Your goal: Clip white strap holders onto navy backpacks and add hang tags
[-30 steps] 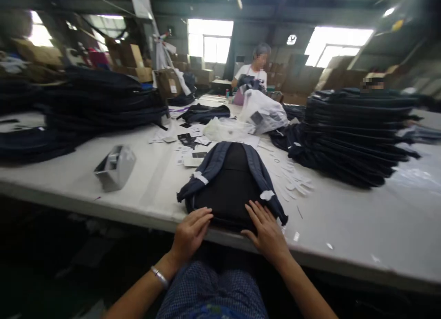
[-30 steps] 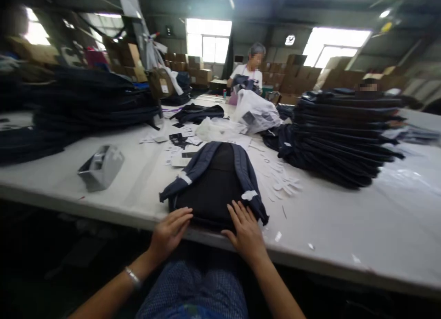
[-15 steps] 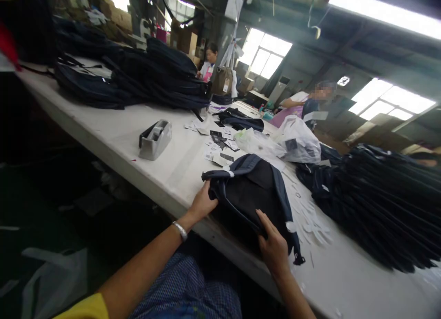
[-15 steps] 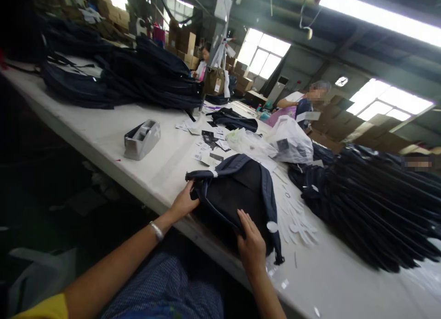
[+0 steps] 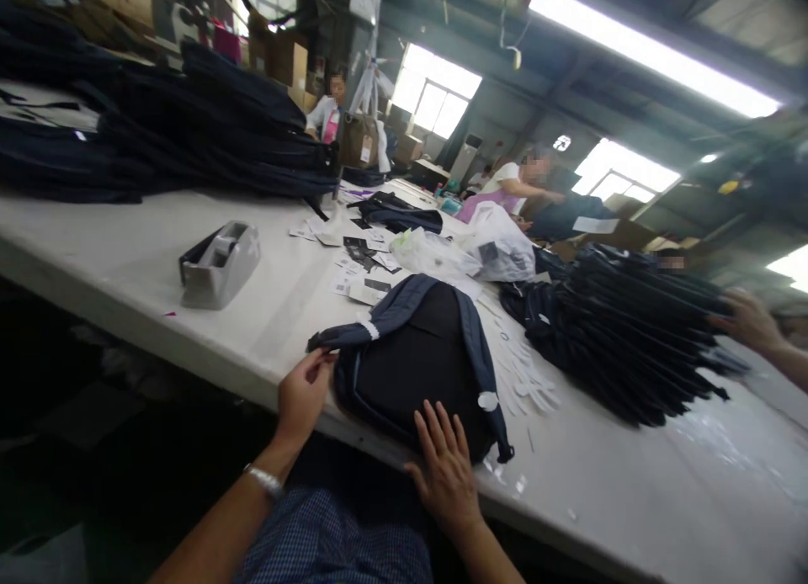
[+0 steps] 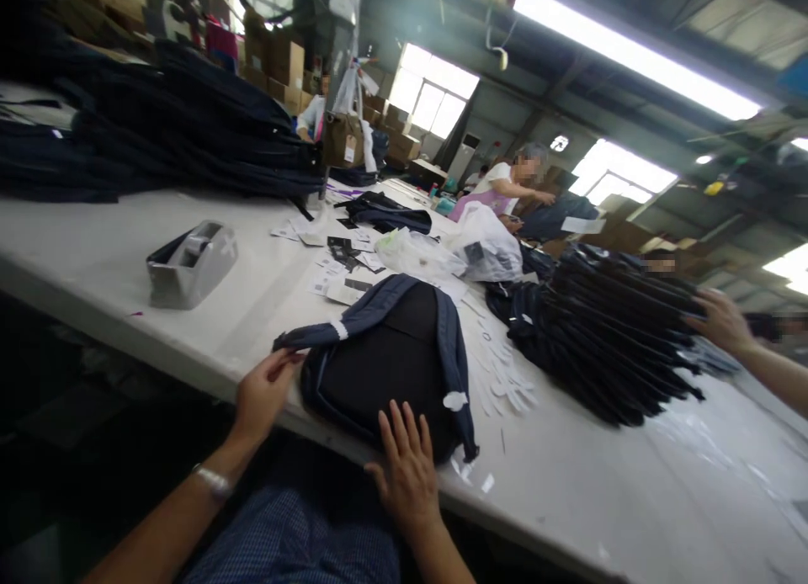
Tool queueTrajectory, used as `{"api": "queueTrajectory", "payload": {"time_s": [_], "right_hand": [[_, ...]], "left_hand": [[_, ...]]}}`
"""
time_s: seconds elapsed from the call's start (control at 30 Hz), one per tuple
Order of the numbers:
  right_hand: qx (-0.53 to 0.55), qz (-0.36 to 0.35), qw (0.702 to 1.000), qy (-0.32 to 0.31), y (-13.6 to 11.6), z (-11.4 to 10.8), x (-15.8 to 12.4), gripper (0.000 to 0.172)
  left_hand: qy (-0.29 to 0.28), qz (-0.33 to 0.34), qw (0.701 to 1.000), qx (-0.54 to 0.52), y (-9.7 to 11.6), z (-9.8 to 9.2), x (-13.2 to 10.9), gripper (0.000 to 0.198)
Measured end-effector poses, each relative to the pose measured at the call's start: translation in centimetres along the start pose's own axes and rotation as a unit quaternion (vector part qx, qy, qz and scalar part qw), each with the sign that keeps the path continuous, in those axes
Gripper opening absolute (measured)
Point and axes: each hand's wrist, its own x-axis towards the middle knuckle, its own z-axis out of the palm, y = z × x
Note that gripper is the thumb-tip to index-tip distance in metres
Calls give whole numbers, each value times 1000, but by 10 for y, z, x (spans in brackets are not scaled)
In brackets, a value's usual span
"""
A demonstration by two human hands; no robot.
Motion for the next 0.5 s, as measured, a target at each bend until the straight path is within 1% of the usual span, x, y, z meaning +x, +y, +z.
{"api": "queueTrajectory", "payload": {"time_s": [0.03, 0.07, 0.1, 0.13, 0.17, 0.2, 0.23, 0.27, 0.3, 0.33, 0.37, 0.4, 0.43, 0.47, 0.5], "right_hand": [[10, -5, 1000, -2, -2, -5, 1, 76], [26, -6, 1000, -3, -2, -11, 4, 73], [48, -1, 999, 1, 0, -20, 8, 65], [73, 10, 997, 12, 3, -29, 15, 54], [98, 20, 994, 33, 7, -38, 22, 42], [115, 32, 991, 62, 13, -47, 29, 33], [119, 49, 987, 92, 19, -54, 35, 29], [109, 75, 984, 119, 26, -57, 39, 31], [91, 104, 981, 136, 32, -56, 42, 38], [72, 133, 978, 142, 37, -50, 42, 49], [58, 157, 977, 135, 41, -40, 40, 60], [53, 170, 976, 122, 43, -26, 36, 69], [57, 163, 978, 115, 43, -11, 31, 73], [65, 147, 982, 101, 43, 4, 26, 73], [79, 138, 980, 116, 42, 18, 20, 73]], "left_hand": [[-1, 21, 999, 29, 8, -4, -7, 27], [-25, 61, 996, 63, 19, -5, -12, 23], [-63, 125, 986, 92, 31, -3, -15, 20], [-108, 205, 966, 115, 44, 3, -16, 19], [-154, 291, 935, 136, 56, 12, -14, 20], [-190, 372, 895, 155, 67, 24, -9, 25], [-215, 439, 853, 182, 74, 38, -3, 31], [-230, 487, 814, 219, 75, 51, 4, 39], [-239, 518, 778, 263, 72, 63, 11, 48], [-245, 538, 746, 306, 63, 72, 17, 56], [-250, 549, 719, 346, 50, 77, 21, 64], [-255, 558, 698, 370, 35, 79, 23, 68], [-262, 565, 682, 384, 19, 79, 23, 70], [-273, 562, 675, 392, 5, 76, 22, 72], [-283, 558, 681, 381, -6, 74, 21, 71]]}}
